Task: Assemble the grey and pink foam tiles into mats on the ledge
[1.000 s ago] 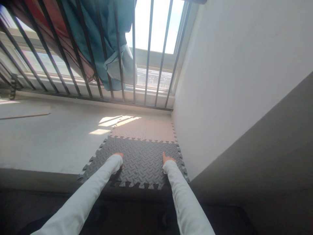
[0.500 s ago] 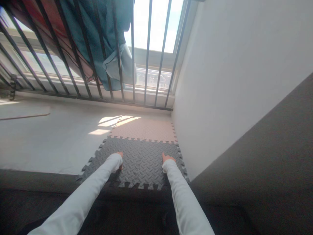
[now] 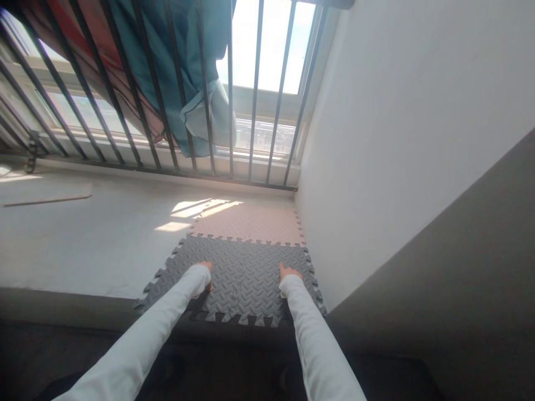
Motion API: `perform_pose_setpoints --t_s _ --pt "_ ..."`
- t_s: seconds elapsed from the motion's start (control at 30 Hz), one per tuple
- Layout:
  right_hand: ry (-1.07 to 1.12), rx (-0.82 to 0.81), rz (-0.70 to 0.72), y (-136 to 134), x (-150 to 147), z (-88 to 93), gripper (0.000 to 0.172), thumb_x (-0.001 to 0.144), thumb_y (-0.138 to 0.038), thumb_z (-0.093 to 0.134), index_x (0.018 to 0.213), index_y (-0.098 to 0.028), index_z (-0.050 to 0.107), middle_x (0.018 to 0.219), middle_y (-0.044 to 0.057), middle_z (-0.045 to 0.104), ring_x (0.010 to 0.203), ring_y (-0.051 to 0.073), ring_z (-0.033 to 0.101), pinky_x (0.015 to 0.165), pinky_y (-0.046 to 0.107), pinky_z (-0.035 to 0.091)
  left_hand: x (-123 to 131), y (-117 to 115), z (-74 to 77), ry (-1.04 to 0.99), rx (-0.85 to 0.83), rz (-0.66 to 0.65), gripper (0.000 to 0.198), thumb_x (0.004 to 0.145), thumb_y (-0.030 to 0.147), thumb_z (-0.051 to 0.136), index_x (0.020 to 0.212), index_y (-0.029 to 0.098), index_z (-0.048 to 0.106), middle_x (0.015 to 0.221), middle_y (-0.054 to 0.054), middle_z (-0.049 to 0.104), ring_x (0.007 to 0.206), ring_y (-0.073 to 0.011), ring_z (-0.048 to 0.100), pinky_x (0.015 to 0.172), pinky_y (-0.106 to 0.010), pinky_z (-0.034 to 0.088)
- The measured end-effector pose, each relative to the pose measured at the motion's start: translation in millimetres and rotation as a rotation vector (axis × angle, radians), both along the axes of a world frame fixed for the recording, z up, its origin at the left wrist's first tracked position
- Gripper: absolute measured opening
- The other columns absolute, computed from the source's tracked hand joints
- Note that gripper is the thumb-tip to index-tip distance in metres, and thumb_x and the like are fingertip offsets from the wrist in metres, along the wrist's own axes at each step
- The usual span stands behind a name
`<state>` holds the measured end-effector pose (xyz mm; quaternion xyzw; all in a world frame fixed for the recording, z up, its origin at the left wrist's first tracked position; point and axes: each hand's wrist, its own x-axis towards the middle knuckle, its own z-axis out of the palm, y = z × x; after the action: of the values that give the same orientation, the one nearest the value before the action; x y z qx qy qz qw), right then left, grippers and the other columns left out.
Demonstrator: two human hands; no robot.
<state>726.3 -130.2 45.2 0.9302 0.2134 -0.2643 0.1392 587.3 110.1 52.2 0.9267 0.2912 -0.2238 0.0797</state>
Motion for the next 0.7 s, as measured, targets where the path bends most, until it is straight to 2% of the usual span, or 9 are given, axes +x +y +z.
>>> perform_pose_setpoints --t_s 0.1,0.3,0.43,0.53,0.6,0.7 --pt "-0.004 0.006 -0.003 -0.8 -2.0 1.0 0.094 0.057 -0.014 0.065 0.137 -0.024 0.018 0.124 0.016 0.048 0.112 0.026 0.049 0.087 0.038 0.044 -2.4 -3.8 7.0 0.116 -0.002 -0.016 0.064 0.044 0.024 0.076 0.106 0.018 0.060 0.114 -0.015 0.058 0.103 -0.0279 0.055 0.087 -0.038 0.048" --pt "-0.008 0.014 0.001 -4.0 -5.7 2.7 0.089 0.058 -0.017 0.065 0.136 -0.025 0.022 0.123 0.016 0.050 0.109 0.026 0.051 0.084 0.037 0.045 -9.2 -2.1 13.0 0.130 -0.010 -0.040 0.064 0.052 0.030 0.073 0.112 0.018 0.056 0.119 -0.016 0.055 0.109 -0.0283 0.052 0.089 -0.038 0.046" --pt "-0.009 0.017 0.023 -6.2 -4.5 2.4 0.088 0.056 -0.022 0.066 0.134 -0.030 0.026 0.122 0.012 0.051 0.108 0.025 0.051 0.084 0.037 0.045 -24.8 -23.9 14.4 0.104 0.010 -0.040 0.043 0.071 0.024 0.057 0.113 0.016 0.056 0.117 -0.017 0.056 0.111 -0.0262 0.050 0.090 -0.038 0.044" --pt "-0.009 0.015 0.040 -6.9 -3.0 1.1 0.087 0.056 -0.022 0.066 0.133 -0.031 0.027 0.122 0.011 0.051 0.109 0.026 0.051 0.085 0.038 0.045 -42.9 -62.3 -1.9 0.030 0.012 -0.099 0.045 0.074 0.023 0.052 0.119 0.017 0.052 0.130 -0.017 0.044 0.118 -0.0258 0.043 0.094 -0.038 0.040" --pt "-0.009 0.009 0.047 -7.1 -3.0 -0.2 0.085 0.058 -0.020 0.064 0.134 -0.030 0.026 0.123 0.012 0.051 0.109 0.026 0.051 0.085 0.038 0.044 -54.1 -90.2 -21.1 -0.032 -0.003 -0.152 0.061 0.068 0.023 0.058 0.127 0.017 0.042 0.138 -0.017 0.032 0.125 -0.0293 0.033 0.098 -0.041 0.036" --pt "-0.008 -0.005 0.057 -7.3 -5.0 -2.0 0.082 0.062 -0.019 0.061 0.135 -0.028 0.025 0.123 0.013 0.051 0.110 0.026 0.050 0.087 0.038 0.044 -63.6 -120.0 -49.5 -0.111 0.054 -0.130 0.063 0.069 0.019 0.055 0.130 0.014 0.039 0.139 -0.018 0.028 0.126 -0.0337 0.028 0.099 -0.047 0.032"
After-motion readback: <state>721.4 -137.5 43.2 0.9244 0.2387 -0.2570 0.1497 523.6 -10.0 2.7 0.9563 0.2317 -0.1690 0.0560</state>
